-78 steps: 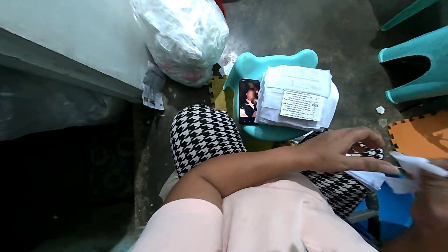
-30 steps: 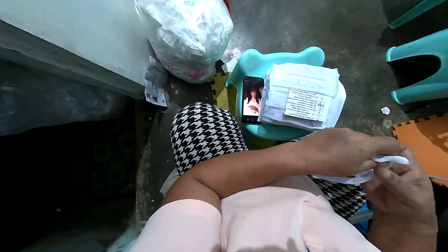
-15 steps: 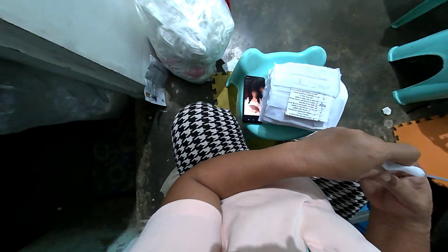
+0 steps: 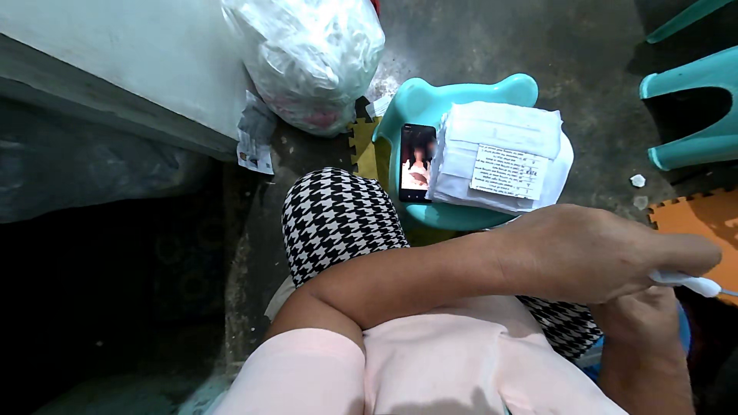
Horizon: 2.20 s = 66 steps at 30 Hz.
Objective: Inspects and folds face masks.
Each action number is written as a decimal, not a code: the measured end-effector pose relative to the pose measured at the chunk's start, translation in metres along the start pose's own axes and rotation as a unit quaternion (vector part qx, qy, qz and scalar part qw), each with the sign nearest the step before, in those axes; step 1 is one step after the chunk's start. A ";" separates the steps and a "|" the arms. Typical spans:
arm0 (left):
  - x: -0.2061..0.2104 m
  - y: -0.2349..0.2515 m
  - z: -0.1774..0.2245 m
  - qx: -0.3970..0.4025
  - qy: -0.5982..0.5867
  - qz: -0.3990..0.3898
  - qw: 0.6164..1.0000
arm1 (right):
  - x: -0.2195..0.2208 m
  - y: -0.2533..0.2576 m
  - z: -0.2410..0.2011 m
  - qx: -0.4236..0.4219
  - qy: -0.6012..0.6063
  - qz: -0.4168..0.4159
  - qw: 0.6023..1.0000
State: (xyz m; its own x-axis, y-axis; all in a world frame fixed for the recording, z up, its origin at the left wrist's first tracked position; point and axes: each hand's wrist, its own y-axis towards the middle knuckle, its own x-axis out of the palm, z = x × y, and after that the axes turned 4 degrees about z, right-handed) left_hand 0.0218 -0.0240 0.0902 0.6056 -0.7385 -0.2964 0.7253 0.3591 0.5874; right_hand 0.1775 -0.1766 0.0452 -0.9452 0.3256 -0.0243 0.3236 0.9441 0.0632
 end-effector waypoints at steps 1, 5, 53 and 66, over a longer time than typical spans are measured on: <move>-0.001 0.000 0.001 0.001 0.004 0.001 1.000 | 0.001 0.000 0.001 0.003 -0.005 0.001 1.000; -0.006 0.001 0.003 0.011 0.011 0.010 1.000 | 0.001 -0.001 0.004 0.011 -0.017 -0.009 1.000; -0.001 -0.001 0.010 0.083 -0.002 0.147 0.986 | -0.024 0.011 -0.009 -0.011 -0.054 0.024 0.998; -0.001 -0.001 0.002 0.070 -0.013 0.168 0.983 | -0.038 0.017 -0.002 -0.031 -0.039 0.019 0.999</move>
State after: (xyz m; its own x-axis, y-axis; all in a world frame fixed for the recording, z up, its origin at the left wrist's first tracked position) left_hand 0.0199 -0.0252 0.0910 0.7936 -0.6064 -0.0506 0.4327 0.5039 0.7476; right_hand 0.2189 -0.1726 0.0490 -0.9251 0.3671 -0.0973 0.3542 0.9264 0.1277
